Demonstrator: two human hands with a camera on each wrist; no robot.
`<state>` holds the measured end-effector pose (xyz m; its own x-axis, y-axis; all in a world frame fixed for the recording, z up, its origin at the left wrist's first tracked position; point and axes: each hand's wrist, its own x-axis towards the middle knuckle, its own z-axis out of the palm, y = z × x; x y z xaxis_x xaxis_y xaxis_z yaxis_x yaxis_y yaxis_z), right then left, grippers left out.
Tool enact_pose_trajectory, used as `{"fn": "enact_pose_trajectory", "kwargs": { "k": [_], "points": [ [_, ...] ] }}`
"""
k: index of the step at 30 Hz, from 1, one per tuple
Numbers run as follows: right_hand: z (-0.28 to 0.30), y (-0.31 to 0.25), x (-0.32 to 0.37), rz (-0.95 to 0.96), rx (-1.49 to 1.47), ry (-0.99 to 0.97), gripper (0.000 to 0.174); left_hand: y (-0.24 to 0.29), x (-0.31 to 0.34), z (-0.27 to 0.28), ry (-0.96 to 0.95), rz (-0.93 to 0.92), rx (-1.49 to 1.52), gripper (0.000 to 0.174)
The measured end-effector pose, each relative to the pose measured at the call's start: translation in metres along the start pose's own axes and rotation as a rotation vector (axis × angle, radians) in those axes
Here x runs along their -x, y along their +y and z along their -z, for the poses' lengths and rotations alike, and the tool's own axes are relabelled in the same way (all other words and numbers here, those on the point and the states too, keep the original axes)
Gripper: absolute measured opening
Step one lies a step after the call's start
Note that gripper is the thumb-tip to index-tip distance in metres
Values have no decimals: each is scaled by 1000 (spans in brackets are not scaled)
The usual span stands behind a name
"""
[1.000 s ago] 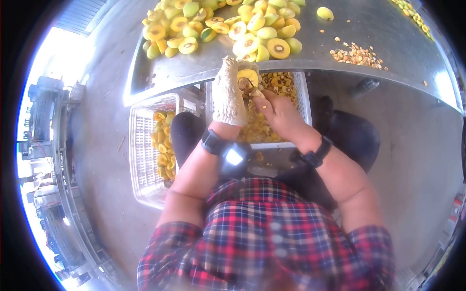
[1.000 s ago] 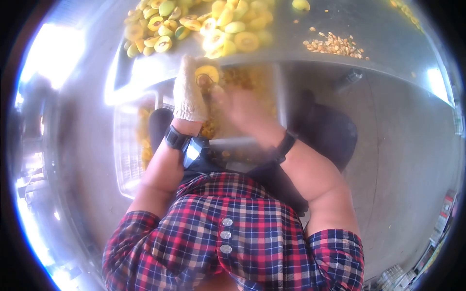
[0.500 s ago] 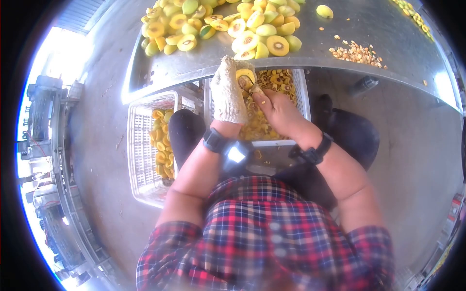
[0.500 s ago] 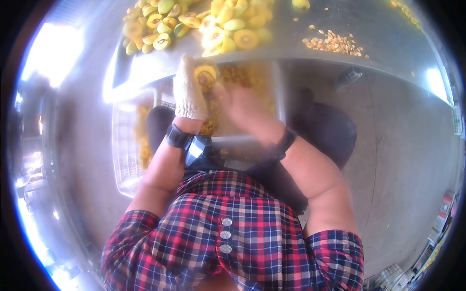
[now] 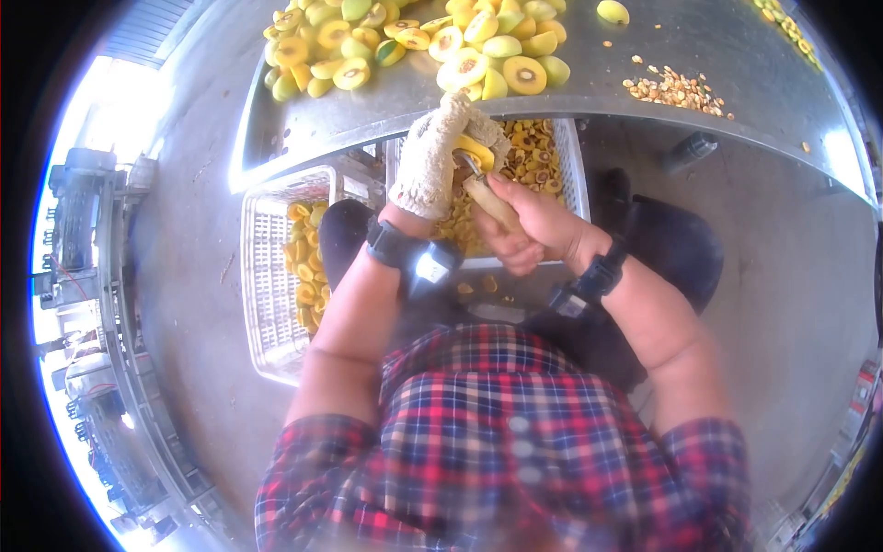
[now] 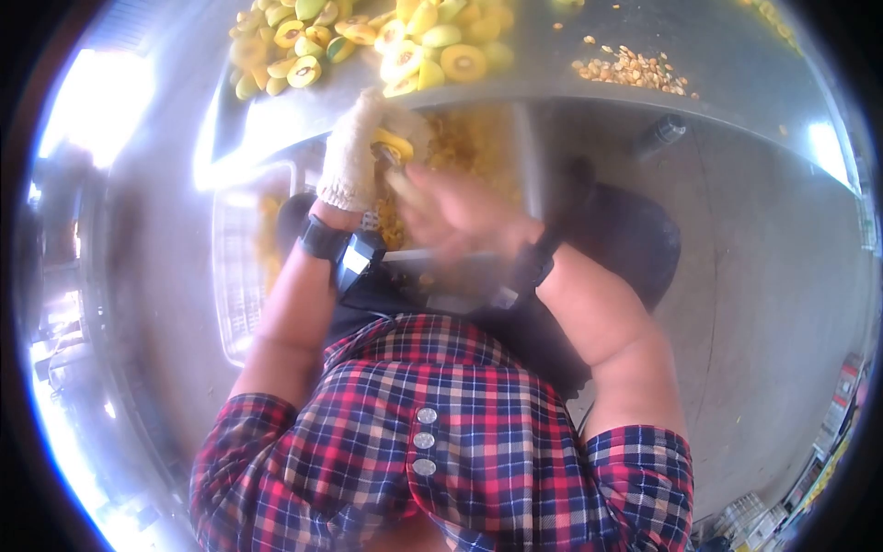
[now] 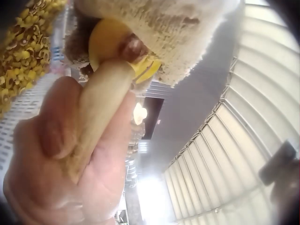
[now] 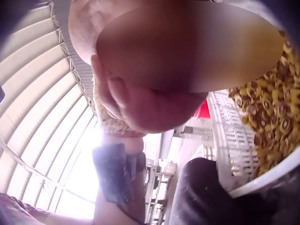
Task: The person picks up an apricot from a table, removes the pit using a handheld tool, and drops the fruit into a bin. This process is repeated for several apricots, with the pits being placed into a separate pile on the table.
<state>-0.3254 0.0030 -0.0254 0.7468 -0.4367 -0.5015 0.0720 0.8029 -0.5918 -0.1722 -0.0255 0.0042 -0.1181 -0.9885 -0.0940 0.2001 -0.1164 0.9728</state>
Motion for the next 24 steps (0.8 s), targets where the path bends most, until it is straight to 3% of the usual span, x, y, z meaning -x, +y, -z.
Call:
{"fn": "enact_pose_trajectory", "kwargs": {
  "k": [1, 2, 3, 4, 6, 7, 8, 9, 10, 12, 14, 16, 17, 19, 20, 22, 23, 24],
  "points": [
    [2, 1, -1, -1, 2, 2, 54, -7, -2, -3, 32, 32, 197, 36],
    [5, 2, -2, -14, -113, -167, 55, -7, -2, -7, 65, 64, 396, 38],
    [6, 2, -2, -28, -228, -336, 57, -4, -1, -8, 65, 63, 401, 38],
    [6, 3, 0, -28, -227, -333, 57, 0, 0, -9, 33, 32, 388, 41],
    [-2, -1, 7, 125, 171, 46, 56, 6, -2, -4, 4, -4, 376, 44],
    [2, 1, 3, 125, 176, 42, 56, 8, -6, 6, 116, -280, 151, 45],
    [12, 7, -3, 163, 520, 121, 57, 11, -9, 18, 224, -553, -80, 47],
    [23, 15, -8, 196, 859, 204, 58, 24, -2, 30, 239, -455, -41, 47],
    [31, 21, -11, 194, 858, 203, 58, 38, 10, 45, 255, -354, -2, 48],
    [43, 29, -16, 402, 1216, 259, 60, 38, 24, 91, 461, -399, -233, 47],
    [41, 26, -14, 310, 1250, 275, 60, 42, 42, 140, 751, -315, -448, 45],
    [38, 23, -10, 218, 1287, 296, 61, 36, 67, 228, 722, -109, -811, 40],
    [36, 23, -9, 226, 1320, 282, 60, 36, 75, 238, 719, -111, -815, 40],
    [32, 23, -7, 240, 1354, 266, 59, 38, 83, 248, 759, 175, -1451, 34],
    [29, 23, -6, 295, 1358, 265, 59, 39, 77, 241, 760, 169, -1454, 34],
    [26, 22, -4, 358, 1367, 267, 58, 41, 55, 208, 737, -92, -1248, 31],
    [24, 21, -3, 359, 1385, 273, 57, 45, 39, 188, 624, -198, -1458, 30],
    [23, 20, -3, 356, 1401, 279, 57, 46, 22, 160, 615, -202, -1120, 30]
  ]
}}
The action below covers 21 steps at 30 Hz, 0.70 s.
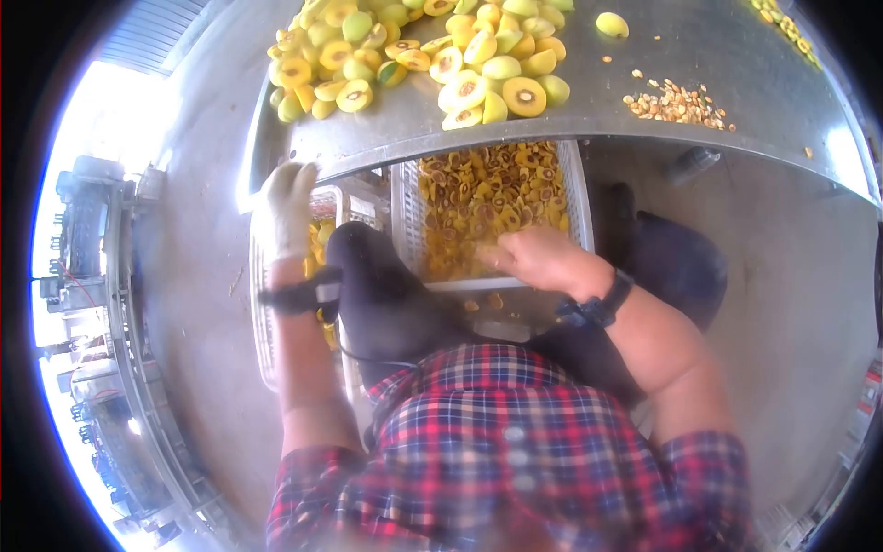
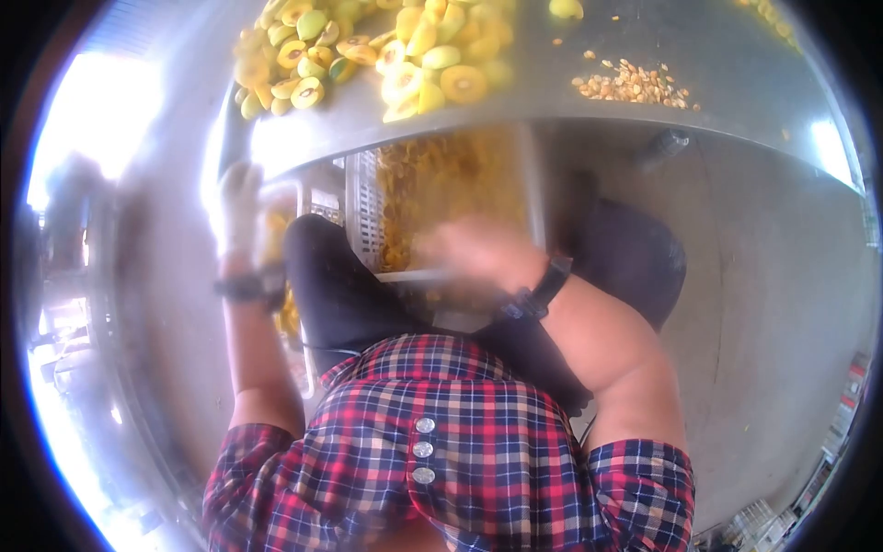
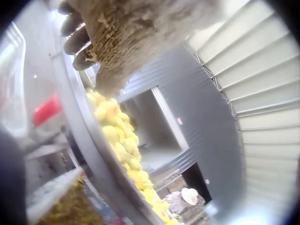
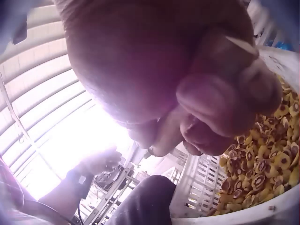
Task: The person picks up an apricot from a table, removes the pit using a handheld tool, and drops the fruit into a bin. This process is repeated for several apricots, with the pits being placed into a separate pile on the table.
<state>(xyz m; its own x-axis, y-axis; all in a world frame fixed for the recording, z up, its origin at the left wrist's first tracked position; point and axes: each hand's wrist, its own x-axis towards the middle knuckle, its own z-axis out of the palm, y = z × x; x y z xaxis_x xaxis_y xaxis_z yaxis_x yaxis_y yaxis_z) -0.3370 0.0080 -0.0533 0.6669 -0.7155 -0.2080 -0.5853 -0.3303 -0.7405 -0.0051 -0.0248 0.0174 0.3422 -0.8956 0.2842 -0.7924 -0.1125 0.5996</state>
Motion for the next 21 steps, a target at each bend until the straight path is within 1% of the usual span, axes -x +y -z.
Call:
{"fn": "enact_pose_trajectory", "kwargs": {
  "k": [1, 2, 3, 4, 5, 7, 8, 10, 11, 14, 15, 16, 17, 18, 19, 20, 21],
  "points": [
    [-2, 2, -3, -36, 4, -23, 55, 19, -9, -16, -59, -21, 91, 31],
    [-3, 2, -5, -36, 5, -19, 55, 52, -10, -28, -125, 17, 120, 31],
    [-4, 2, -5, -85, -68, -30, 55, 49, -23, -49, -119, -356, -14, 32],
    [-3, 2, -5, -133, -140, -43, 54, 87, -23, -60, -208, -129, 100, 37],
    [0, 1, -5, -133, -137, -41, 54, 101, -28, -74, -298, -126, 63, 46],
    [7, -2, -4, -24, -24, -14, 53, 87, -58, -139, -327, -189, -66, 53],
    [7, -1, -4, -23, -21, -12, 53, 96, -56, -142, -325, -190, -64, 53],
    [8, 0, -5, 7, -42, 8, 53, 117, -53, -141, -480, -274, -24, 55],
    [9, 0, -5, 8, -40, 8, 53, 123, -53, -142, -456, -315, -100, 52],
    [8, -2, -4, 9, -32, 41, 52, 128, -52, -143, -503, -291, -32, 50],
    [8, -3, -5, 9, -61, 89, 51, 127, -50, -142, -502, -292, -32, 50],
    [9, -3, -5, 10, -91, 138, 50, 125, -47, -138, -457, -224, 165, 45],
    [13, -6, -5, 11, -91, 141, 50, 123, -45, -134, -409, -157, 360, 39],
    [20, -10, -4, -4, -131, 181, 49, 121, -41, -129, -410, -159, 359, 39],
    [23, -12, -4, -19, -170, 220, 48, 117, -38, -122, -438, -78, 711, 33],
    [24, -10, -5, -17, -169, 219, 48, 114, -37, -118, -455, 9, 1063, 26],
    [27, -8, -5, 17, -189, 286, 46, 110, -33, -120, -472, 85, 1279, 24]
  ]
}}
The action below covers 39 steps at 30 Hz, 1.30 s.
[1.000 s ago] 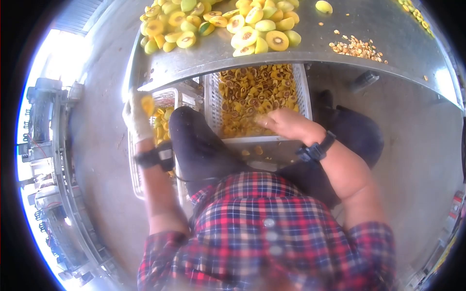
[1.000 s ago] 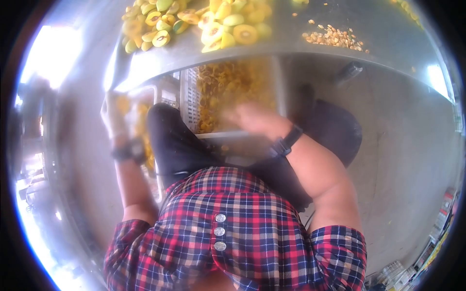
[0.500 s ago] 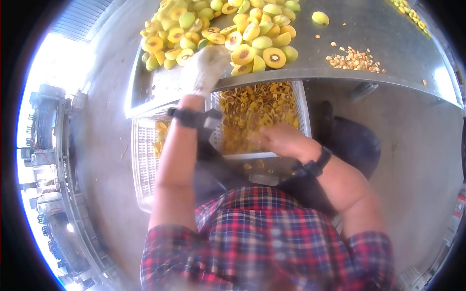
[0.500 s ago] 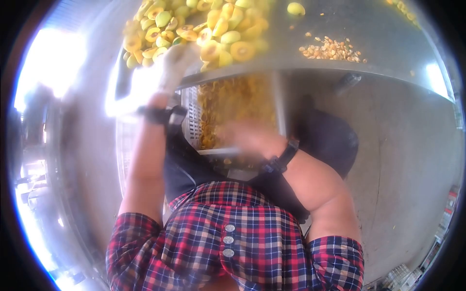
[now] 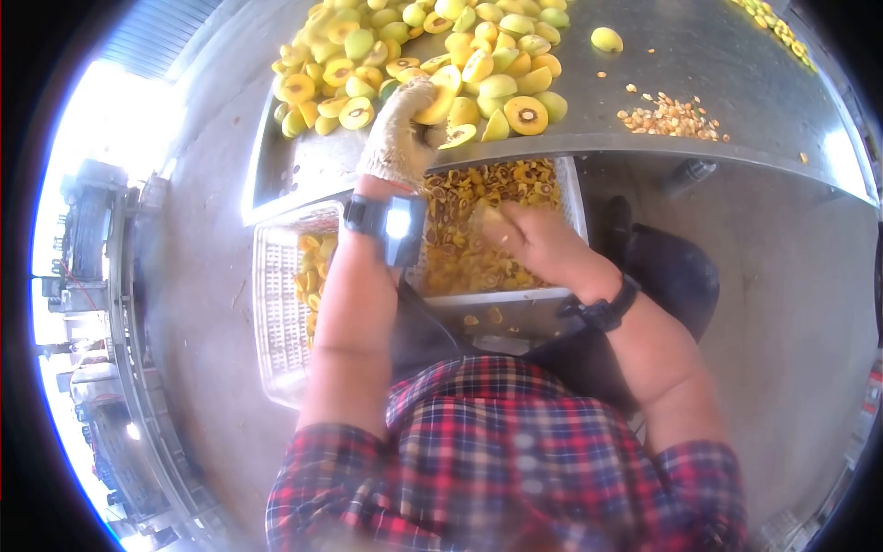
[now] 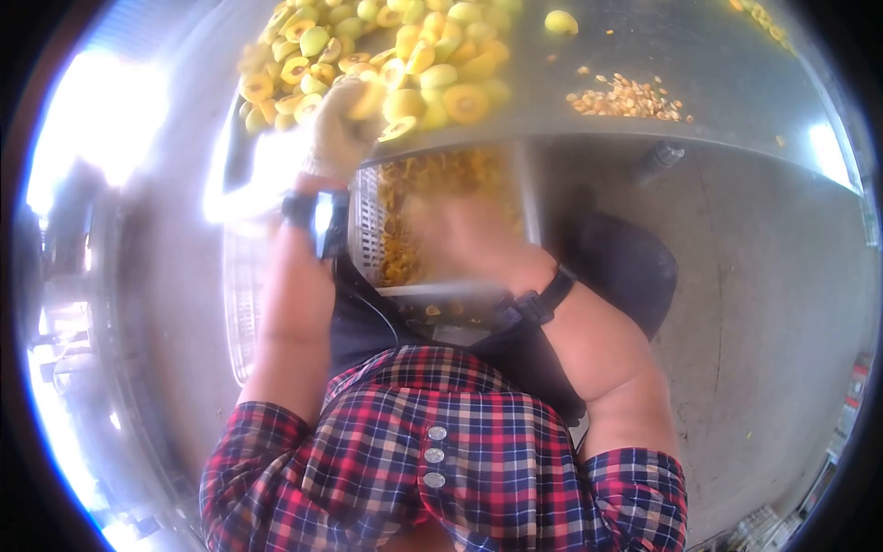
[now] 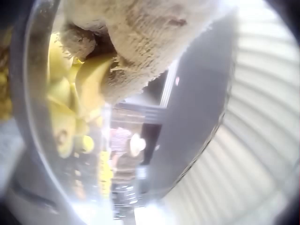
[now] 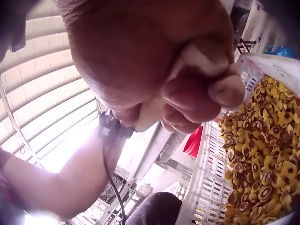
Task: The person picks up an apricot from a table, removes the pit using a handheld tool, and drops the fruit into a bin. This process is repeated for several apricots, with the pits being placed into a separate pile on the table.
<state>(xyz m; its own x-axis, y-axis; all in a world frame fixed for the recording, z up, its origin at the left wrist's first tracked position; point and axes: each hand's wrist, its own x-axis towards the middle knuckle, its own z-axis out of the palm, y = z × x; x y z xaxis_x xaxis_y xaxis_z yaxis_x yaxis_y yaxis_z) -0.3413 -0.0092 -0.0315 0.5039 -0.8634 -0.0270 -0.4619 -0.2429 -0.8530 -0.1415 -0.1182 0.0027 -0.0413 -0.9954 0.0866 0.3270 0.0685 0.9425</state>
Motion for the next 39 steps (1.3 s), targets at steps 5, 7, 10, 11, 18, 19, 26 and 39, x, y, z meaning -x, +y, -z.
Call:
{"fn": "enact_pose_trajectory", "kwargs": {
  "k": [5, 7, 10, 11, 18, 19, 26, 39],
  "points": [
    [3, -1, -4, 89, -23, 202, 40, 11, 41, -26, -18, 250, 747, 52],
    [4, -4, -6, 159, -70, 306, 39, 7, 52, -29, 22, 243, 487, 52],
    [2, 0, -9, 166, -18, 311, 39, 1, 67, -36, 6, 194, 291, 51],
    [1, 1, -9, 163, -19, 310, 39, -1, 70, -38, -33, 143, 225, 50],
    [-4, 3, -8, 99, -51, 234, 42, 5, 79, -44, 36, 246, 229, 36],
    [-4, 3, -8, 68, -57, 195, 43, 7, 81, -45, 36, 247, 230, 36],
    [-5, 12, -11, 63, -129, 13, 49, 19, 80, -40, -103, 171, -324, 34],
    [1, -14, 0, -571, -1038, -408, 55, -15, 80, -31, -33, -125, -217, 11]
  ]
}}
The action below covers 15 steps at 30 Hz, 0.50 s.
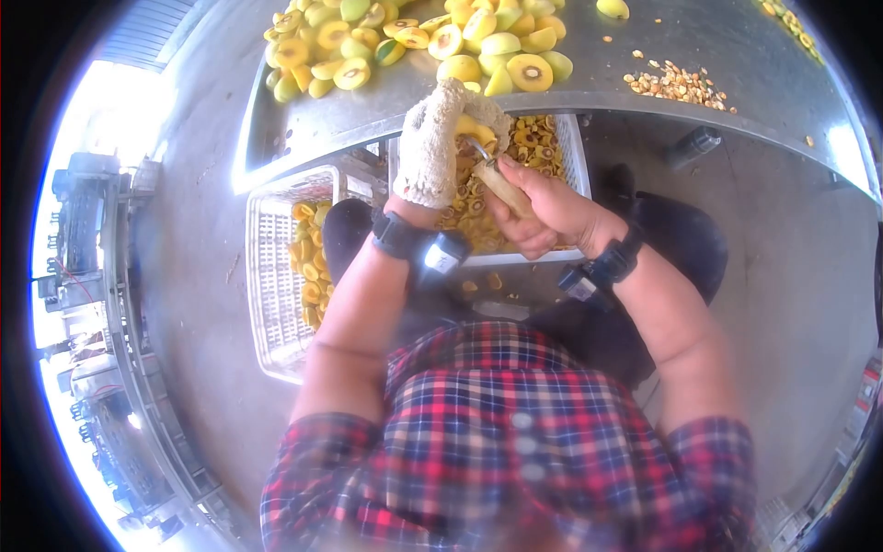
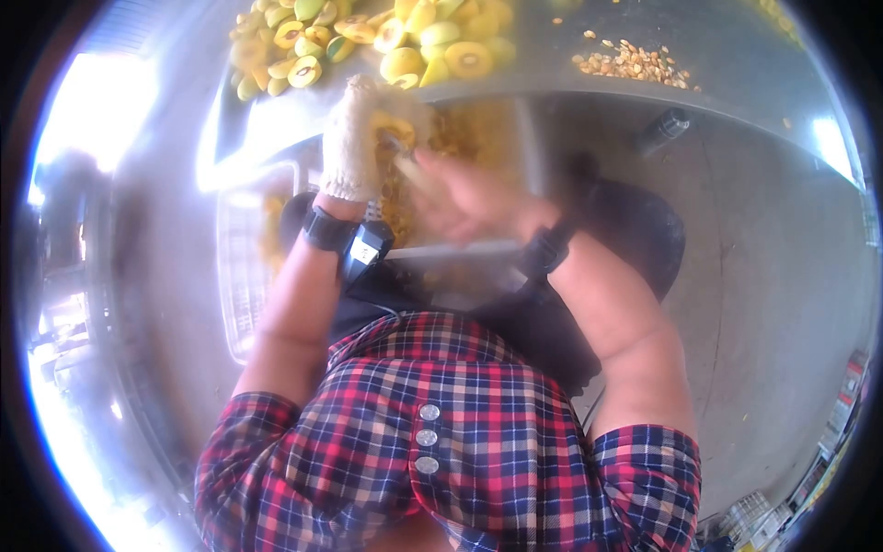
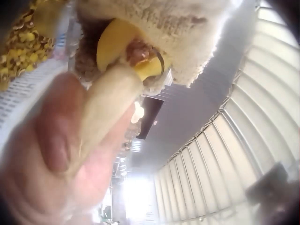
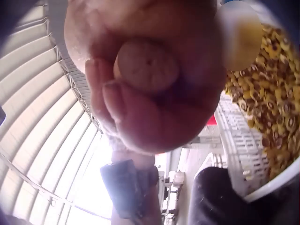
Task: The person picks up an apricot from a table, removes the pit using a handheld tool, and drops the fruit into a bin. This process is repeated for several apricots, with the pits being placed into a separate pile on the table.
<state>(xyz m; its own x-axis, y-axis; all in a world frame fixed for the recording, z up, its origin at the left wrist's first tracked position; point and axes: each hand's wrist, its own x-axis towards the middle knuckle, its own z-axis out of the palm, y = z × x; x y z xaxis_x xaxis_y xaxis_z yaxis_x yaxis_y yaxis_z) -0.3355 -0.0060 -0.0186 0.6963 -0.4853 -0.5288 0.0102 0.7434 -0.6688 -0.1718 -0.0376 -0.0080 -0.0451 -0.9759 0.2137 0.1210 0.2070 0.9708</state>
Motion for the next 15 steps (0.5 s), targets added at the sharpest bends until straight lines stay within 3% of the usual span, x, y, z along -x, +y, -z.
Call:
{"fn": "enact_pose_trajectory", "kwargs": {
  "k": [1, 3, 6, 8, 10, 12, 15],
  "points": [
    [1, 1, -1, 4, -21, -25, 56, -2, 1, 0, 1, -1, 2, 11],
    [1, 0, -1, 1, -88, -42, 56, 5, -1, -7, 76, 154, 45, 38],
    [3, 3, -5, 14, -196, -116, 56, -1, -1, -14, 156, 73, 128, 38],
    [3, 3, -5, 30, -228, -169, 56, 7, 1, -20, 202, 138, 184, 38],
    [1, 1, -6, 56, -125, -26, 56, 9, 0, -19, 254, 201, 241, 38],
    [0, 0, -6, 50, -85, 10, 56, 0, -3, -13, 123, 109, 37, 38],
    [2, 1, -6, 74, -18, 43, 55, -4, -4, -12, 96, 29, -25, 38]
  ]
}}
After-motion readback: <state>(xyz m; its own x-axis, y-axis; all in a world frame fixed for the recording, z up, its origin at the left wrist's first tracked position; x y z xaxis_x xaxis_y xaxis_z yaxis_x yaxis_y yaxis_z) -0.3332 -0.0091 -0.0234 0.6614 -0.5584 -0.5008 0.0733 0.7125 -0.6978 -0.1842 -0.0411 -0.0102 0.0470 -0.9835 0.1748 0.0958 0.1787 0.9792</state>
